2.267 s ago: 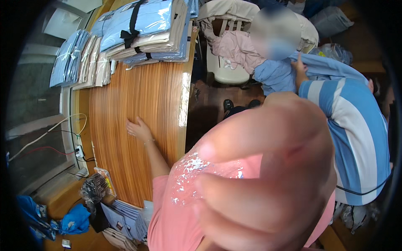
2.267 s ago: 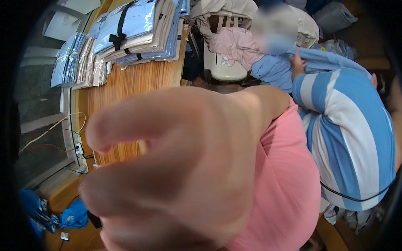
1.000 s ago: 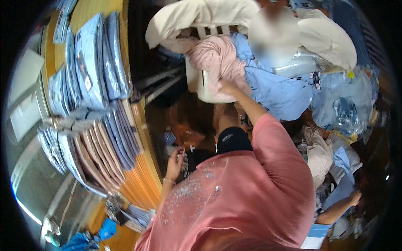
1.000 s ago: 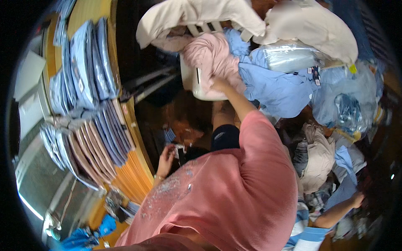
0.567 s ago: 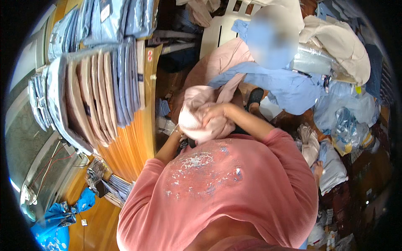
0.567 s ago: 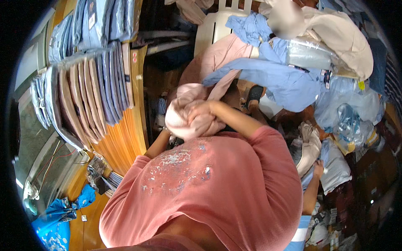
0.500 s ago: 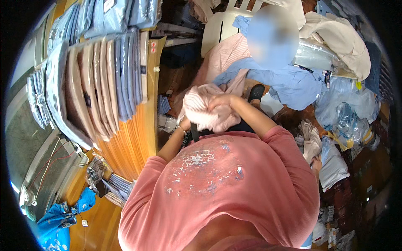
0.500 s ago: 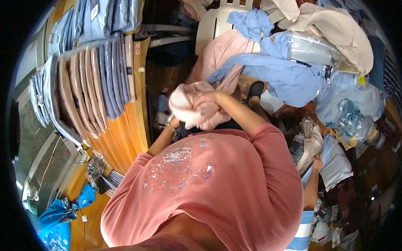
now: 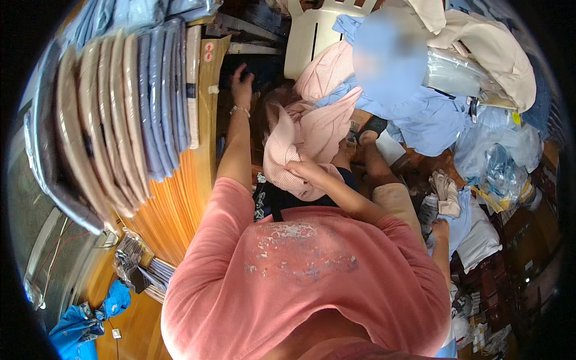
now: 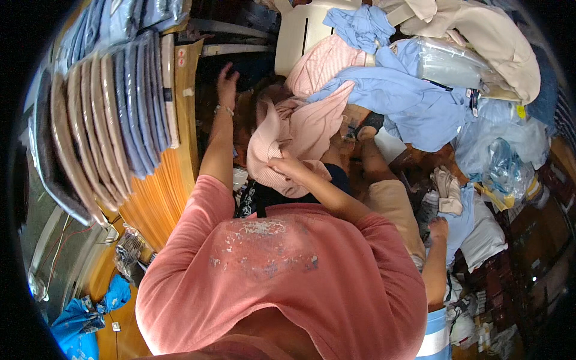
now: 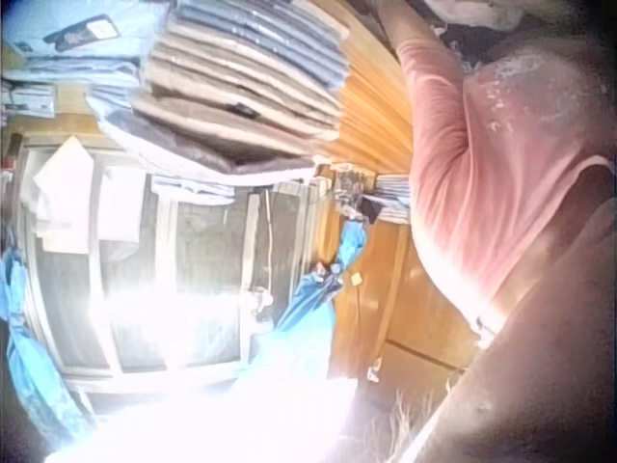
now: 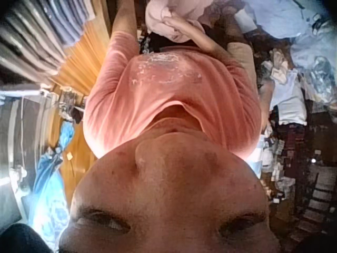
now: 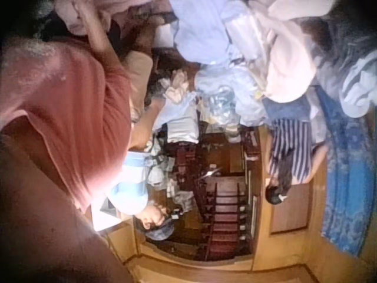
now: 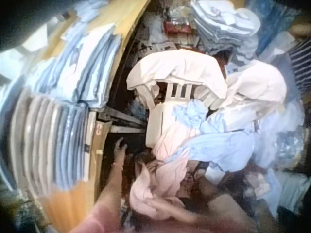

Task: The person folds blue garments at a wooden table, using a cardboard template to ensure uniform size, and then places the folded items into clear plastic bags.

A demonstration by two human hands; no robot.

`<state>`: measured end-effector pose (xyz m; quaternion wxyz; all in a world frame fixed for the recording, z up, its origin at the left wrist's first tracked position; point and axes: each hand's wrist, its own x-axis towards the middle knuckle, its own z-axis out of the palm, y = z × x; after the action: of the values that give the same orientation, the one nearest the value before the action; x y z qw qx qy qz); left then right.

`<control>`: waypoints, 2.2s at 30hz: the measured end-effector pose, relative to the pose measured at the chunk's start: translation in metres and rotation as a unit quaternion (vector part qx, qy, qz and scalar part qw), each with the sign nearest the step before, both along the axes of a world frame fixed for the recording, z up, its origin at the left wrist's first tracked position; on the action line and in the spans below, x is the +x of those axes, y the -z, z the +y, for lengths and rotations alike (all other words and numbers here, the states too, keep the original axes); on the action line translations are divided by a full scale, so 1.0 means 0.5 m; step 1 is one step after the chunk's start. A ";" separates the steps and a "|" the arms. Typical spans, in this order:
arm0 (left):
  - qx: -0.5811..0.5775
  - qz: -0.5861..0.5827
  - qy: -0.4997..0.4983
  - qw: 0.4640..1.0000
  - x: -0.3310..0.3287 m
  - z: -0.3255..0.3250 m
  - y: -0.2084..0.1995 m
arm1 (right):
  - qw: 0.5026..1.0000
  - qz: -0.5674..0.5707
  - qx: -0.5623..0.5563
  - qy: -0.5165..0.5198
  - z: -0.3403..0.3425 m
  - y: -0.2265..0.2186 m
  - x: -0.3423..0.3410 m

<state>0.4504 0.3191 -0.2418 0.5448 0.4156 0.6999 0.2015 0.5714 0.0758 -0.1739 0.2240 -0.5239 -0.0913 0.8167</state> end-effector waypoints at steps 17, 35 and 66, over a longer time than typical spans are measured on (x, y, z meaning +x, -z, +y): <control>0.058 -0.048 -0.138 0.988 -0.161 0.043 0.083 | 0.915 -0.200 0.327 0.125 0.512 0.208 -0.139; 0.009 0.280 0.010 0.960 -0.150 0.024 0.098 | 0.704 -0.566 0.430 0.004 0.430 0.287 -0.024; 0.086 0.244 0.182 0.949 0.004 0.177 0.292 | 0.851 -0.303 0.314 -0.290 0.004 0.279 0.033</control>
<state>0.4522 0.4074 -0.3875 0.3471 0.6176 0.7039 0.0514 0.5882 0.0776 -0.3131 0.0905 -0.5968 -0.5544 0.5729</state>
